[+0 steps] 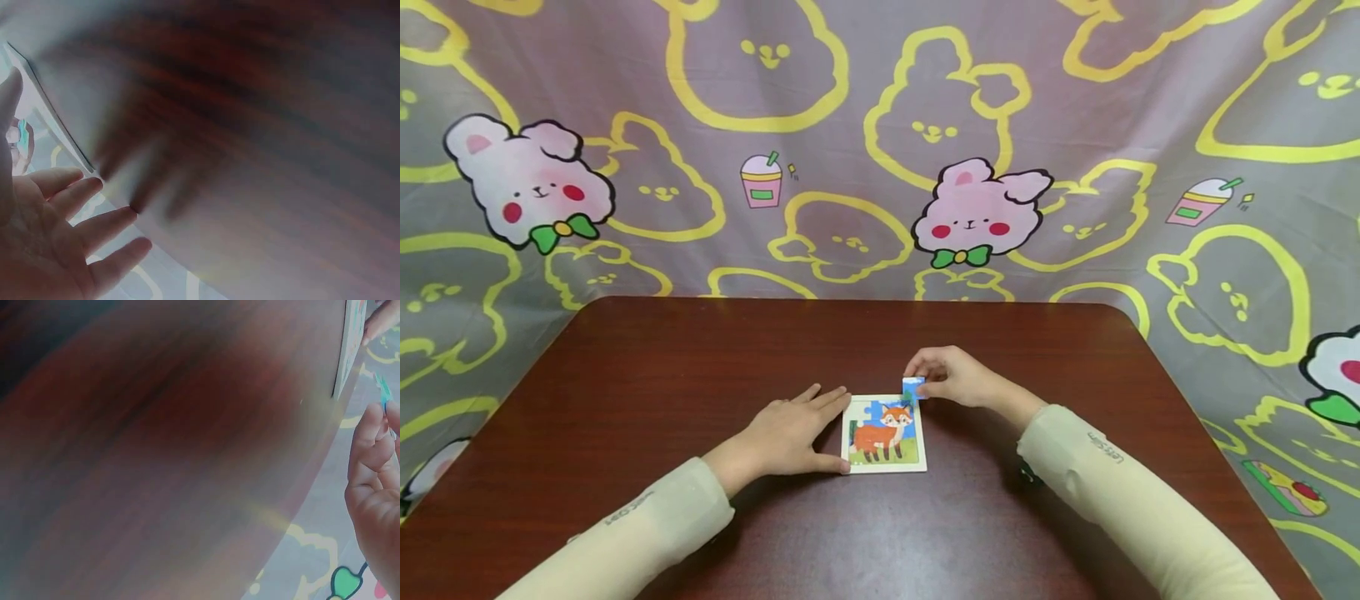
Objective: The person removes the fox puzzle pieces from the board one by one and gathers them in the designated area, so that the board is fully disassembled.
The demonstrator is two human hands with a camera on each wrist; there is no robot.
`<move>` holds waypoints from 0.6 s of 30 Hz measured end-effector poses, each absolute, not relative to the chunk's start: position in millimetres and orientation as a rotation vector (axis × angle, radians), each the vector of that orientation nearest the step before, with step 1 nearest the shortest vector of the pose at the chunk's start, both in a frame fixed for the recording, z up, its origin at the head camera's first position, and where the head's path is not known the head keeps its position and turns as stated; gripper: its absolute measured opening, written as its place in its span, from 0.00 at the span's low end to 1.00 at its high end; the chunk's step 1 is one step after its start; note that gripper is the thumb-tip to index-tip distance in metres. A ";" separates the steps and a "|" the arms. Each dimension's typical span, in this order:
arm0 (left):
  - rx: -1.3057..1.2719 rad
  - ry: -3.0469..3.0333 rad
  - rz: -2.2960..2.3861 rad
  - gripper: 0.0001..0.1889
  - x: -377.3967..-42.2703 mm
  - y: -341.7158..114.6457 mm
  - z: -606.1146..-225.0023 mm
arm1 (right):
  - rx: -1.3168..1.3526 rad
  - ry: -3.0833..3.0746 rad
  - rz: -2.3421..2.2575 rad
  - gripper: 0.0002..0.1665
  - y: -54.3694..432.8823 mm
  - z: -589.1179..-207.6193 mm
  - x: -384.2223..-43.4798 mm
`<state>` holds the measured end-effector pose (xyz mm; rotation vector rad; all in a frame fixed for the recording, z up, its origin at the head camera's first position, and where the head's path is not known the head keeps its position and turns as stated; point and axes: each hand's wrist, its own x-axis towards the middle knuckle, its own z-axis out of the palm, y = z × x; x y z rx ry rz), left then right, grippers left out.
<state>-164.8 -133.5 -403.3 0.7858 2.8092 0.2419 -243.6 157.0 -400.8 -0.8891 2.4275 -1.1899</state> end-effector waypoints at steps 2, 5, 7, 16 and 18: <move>0.798 2.811 0.245 0.52 -164.8 -133.3 -403.7 | -0.879 2.437 -1.196 0.10 162.7 -399.8 -243.9; 0.816 2.822 0.230 0.52 -164.8 -133.1 -404.1 | -0.856 2.449 -1.209 0.11 172.5 -398.9 -243.9; 0.825 2.826 0.223 0.52 -164.8 -133.3 -404.5 | -0.845 2.455 -1.211 0.11 179.7 -399.0 -243.9; 0.855 2.818 0.227 0.53 -166.0 -132.1 -404.5 | -0.814 2.464 -1.189 0.10 207.9 -404.4 -246.1; 0.853 2.818 0.219 0.53 -166.3 -131.7 -404.1 | -0.842 2.457 -1.191 0.09 211.8 -406.0 -246.8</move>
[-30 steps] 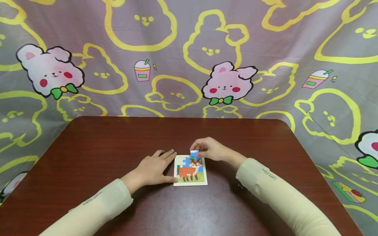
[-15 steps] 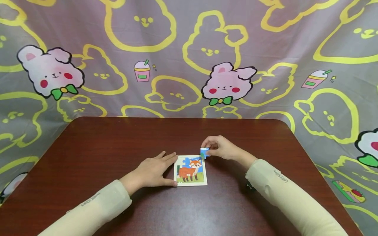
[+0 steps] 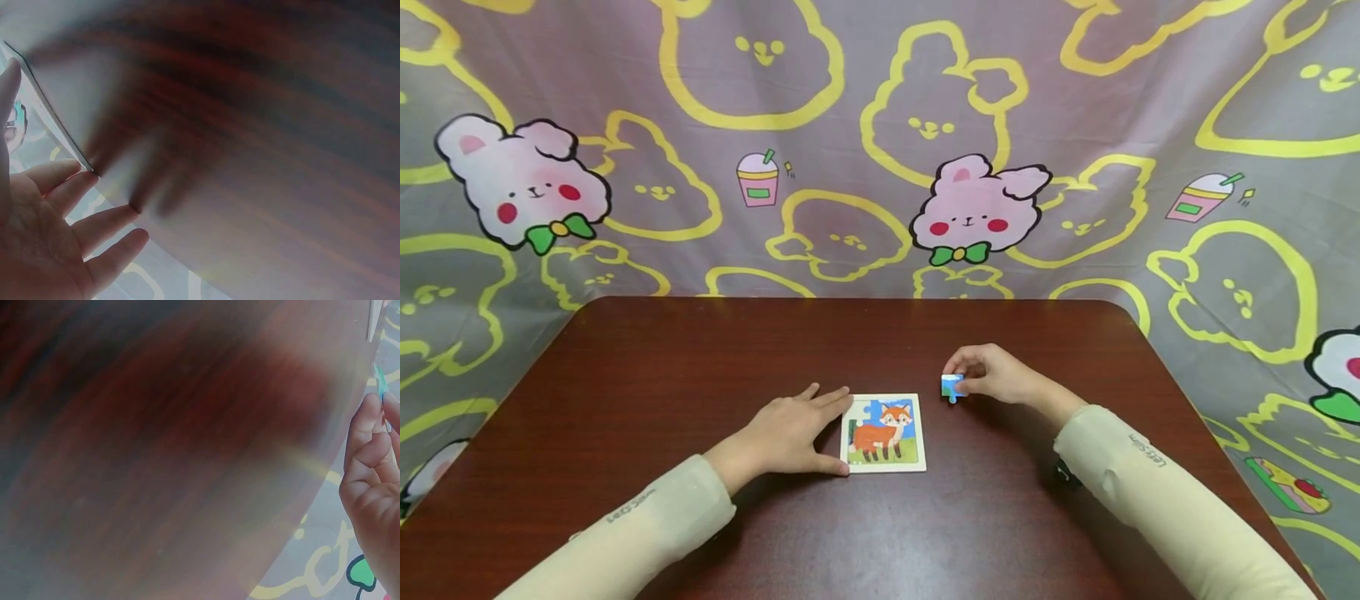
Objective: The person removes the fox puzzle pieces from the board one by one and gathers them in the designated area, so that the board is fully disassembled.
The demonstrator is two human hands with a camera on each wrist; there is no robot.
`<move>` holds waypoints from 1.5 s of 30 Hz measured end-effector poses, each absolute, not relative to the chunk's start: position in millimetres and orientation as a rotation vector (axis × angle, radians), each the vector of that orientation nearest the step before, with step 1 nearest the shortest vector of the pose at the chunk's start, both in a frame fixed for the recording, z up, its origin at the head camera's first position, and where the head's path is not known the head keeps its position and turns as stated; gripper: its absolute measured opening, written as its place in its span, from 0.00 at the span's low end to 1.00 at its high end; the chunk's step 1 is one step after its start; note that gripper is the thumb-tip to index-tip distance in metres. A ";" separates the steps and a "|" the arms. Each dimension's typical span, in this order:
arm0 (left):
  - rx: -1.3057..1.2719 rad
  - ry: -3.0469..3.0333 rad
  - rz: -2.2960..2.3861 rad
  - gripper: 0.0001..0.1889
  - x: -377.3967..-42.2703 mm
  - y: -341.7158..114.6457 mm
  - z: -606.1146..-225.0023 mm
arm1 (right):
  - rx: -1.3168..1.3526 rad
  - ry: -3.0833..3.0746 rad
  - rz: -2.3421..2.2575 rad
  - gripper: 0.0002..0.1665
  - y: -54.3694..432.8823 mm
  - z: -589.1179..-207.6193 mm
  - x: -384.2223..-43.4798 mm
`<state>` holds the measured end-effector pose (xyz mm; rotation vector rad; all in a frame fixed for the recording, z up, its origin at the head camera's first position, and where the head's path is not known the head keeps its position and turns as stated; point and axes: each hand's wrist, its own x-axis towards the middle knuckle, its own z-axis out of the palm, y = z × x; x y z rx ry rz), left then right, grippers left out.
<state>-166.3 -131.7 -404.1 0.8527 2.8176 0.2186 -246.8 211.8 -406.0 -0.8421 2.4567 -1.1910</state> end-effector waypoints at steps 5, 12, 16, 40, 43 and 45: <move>0.853 2.826 0.214 0.52 -166.1 -131.6 -403.2 | -0.900 2.419 -1.197 0.08 214.0 -409.9 -249.1; 0.835 2.834 0.202 0.52 -165.2 -131.1 -403.0 | -0.838 2.490 -1.068 0.08 207.5 -408.5 -250.4; 0.825 2.838 0.195 0.53 -166.0 -130.8 -402.8 | -0.851 2.577 -0.972 0.08 204.0 -407.5 -250.4; 0.823 2.826 0.214 0.53 -166.5 -131.6 -405.4 | -0.819 2.683 -0.898 0.10 203.9 -405.8 -252.7; 0.827 2.828 0.211 0.53 -166.1 -132.1 -405.5 | -0.870 2.680 -0.913 0.10 201.0 -404.7 -253.2; 0.830 2.830 0.212 0.53 -165.8 -132.4 -405.3 | -0.911 2.680 -0.916 0.10 196.3 -403.3 -253.2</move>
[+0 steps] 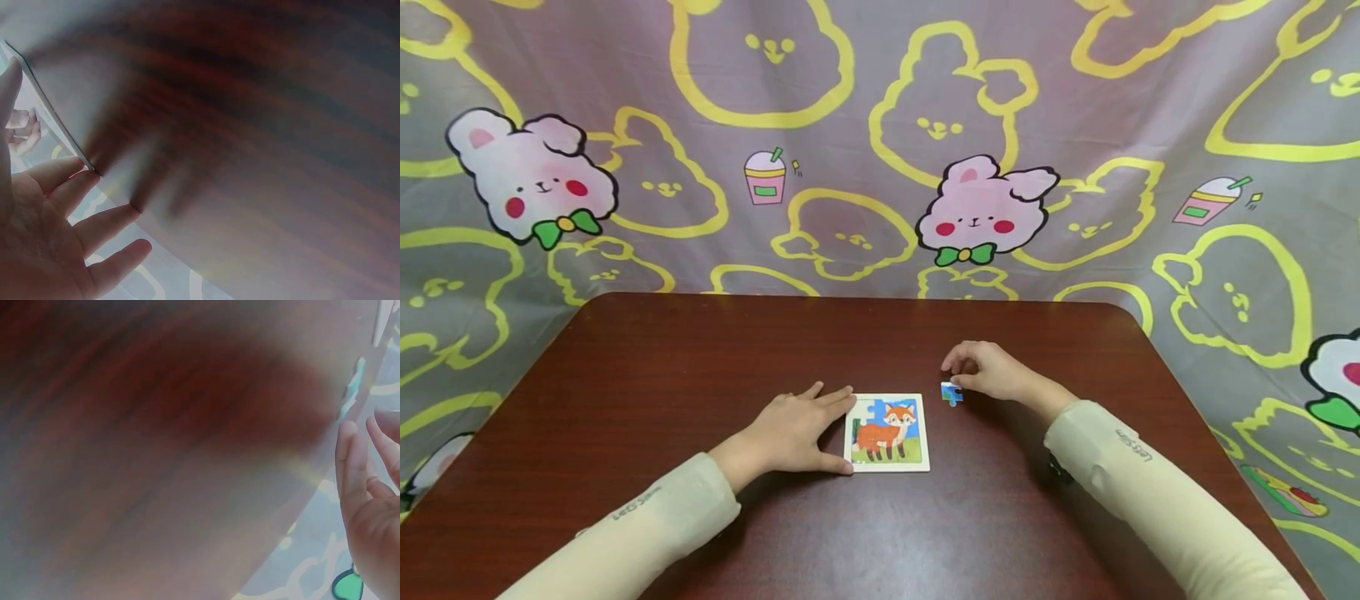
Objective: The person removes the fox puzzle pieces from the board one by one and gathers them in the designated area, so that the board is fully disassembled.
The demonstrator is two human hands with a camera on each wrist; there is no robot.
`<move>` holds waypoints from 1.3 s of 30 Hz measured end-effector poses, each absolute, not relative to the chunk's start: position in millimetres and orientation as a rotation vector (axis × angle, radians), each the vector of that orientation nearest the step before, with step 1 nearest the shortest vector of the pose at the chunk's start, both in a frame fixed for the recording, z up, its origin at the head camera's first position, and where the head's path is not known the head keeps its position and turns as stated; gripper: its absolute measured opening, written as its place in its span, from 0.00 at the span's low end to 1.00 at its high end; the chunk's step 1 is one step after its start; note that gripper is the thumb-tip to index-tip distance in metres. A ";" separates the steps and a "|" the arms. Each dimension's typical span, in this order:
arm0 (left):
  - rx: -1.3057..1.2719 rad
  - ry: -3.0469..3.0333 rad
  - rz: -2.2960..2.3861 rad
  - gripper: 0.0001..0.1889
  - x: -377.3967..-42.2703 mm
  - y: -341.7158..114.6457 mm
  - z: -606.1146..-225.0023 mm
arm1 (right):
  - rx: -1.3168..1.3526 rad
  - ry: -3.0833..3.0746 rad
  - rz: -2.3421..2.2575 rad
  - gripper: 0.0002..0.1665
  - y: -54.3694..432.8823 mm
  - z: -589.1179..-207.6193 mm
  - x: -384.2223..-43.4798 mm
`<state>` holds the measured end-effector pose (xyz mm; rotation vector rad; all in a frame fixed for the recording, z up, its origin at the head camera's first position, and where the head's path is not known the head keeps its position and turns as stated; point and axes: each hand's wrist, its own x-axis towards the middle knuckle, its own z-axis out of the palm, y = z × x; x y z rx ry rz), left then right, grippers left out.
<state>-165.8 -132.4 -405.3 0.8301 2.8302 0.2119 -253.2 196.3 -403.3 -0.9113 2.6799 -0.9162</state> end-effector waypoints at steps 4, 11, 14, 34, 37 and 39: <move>0.829 2.827 0.223 0.53 -165.8 -132.2 -404.2 | -0.955 2.650 -0.929 0.10 182.1 -397.5 -251.1; 0.824 2.817 0.216 0.52 -166.0 -132.7 -404.5 | -1.006 2.577 -0.885 0.09 152.8 -393.5 -245.1; 0.826 2.816 0.223 0.52 -166.5 -132.8 -404.0 | -1.038 2.553 -0.838 0.10 140.4 -392.7 -243.1; 0.839 2.817 0.245 0.52 -166.8 -133.6 -404.9 | -1.126 2.402 -0.560 0.16 100.6 -393.2 -238.1; 0.842 2.815 0.245 0.52 -167.1 -133.3 -404.9 | -1.119 2.396 -0.534 0.17 100.4 -394.2 -239.3; 0.842 2.815 0.239 0.52 -167.3 -133.3 -405.1 | -1.123 2.386 -0.528 0.18 100.4 -394.1 -240.4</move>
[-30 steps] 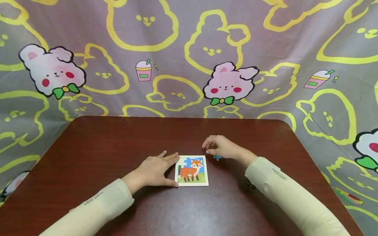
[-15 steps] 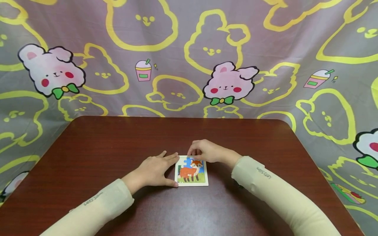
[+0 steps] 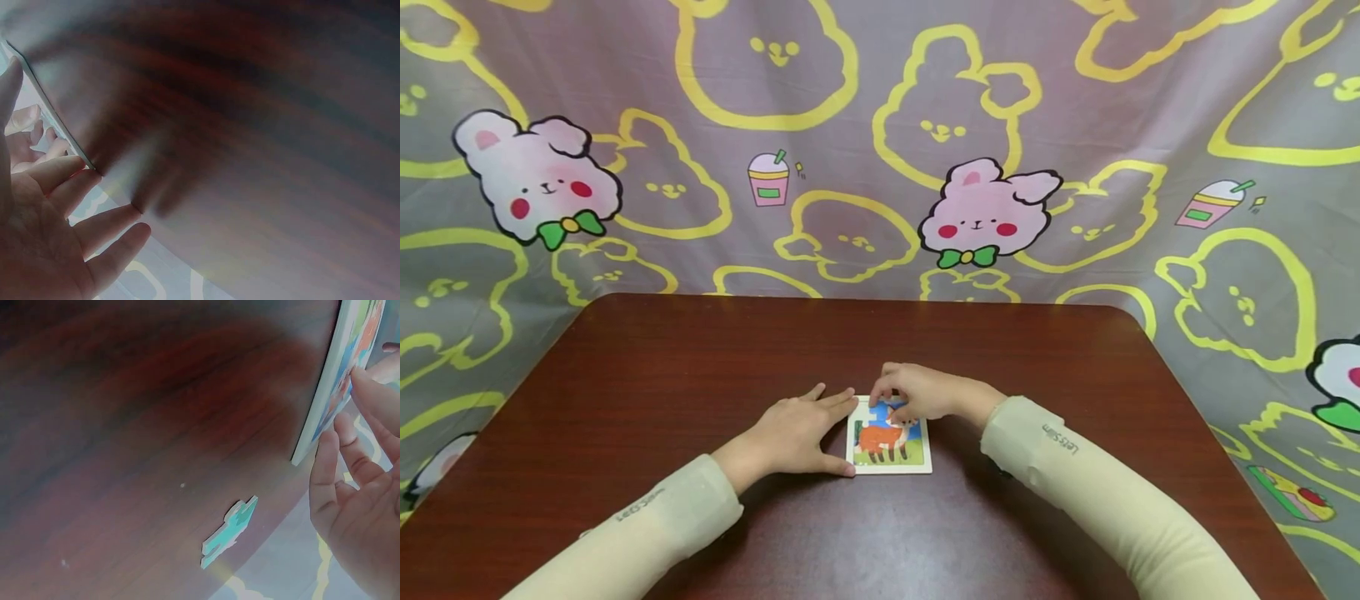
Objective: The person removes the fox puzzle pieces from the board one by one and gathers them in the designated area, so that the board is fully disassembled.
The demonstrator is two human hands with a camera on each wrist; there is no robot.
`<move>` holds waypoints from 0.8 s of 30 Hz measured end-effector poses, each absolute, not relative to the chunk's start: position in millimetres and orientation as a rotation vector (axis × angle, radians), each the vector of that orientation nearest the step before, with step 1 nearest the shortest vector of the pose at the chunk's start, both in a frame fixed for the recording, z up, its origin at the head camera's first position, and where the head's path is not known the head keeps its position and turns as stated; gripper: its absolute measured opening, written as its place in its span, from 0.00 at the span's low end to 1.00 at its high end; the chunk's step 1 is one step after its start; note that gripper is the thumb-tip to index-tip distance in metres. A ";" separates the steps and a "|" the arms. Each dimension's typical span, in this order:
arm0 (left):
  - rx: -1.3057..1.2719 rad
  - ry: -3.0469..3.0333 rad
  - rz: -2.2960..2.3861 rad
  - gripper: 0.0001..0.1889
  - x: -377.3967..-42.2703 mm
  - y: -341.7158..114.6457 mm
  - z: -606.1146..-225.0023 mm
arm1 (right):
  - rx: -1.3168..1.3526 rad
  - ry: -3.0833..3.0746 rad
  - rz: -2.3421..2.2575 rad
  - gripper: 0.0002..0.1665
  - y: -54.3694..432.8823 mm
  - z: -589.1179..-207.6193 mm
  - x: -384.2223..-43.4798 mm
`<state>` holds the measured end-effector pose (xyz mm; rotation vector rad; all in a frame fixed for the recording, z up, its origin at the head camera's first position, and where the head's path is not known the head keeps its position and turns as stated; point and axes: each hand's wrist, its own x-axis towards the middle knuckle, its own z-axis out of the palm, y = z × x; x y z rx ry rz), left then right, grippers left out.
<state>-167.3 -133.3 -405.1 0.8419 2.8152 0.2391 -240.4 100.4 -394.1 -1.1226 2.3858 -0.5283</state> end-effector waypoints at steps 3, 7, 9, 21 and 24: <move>0.838 2.817 0.234 0.52 -167.5 -133.0 -405.0 | -1.129 2.376 -0.528 0.18 101.0 -394.6 -241.8; 0.836 2.813 0.247 0.52 -167.5 -132.9 -404.3 | -1.130 2.374 -0.536 0.17 102.2 -396.2 -243.3; 0.837 2.812 0.250 0.52 -167.4 -132.9 -404.2 | -1.126 2.373 -0.536 0.17 102.9 -397.0 -244.0; 0.826 2.805 0.246 0.52 -167.1 -132.5 -404.4 | -1.157 2.344 -0.477 0.15 100.7 -398.4 -249.0; 0.829 2.804 0.247 0.52 -167.4 -132.1 -404.3 | -1.165 2.332 -0.488 0.16 99.8 -396.5 -248.2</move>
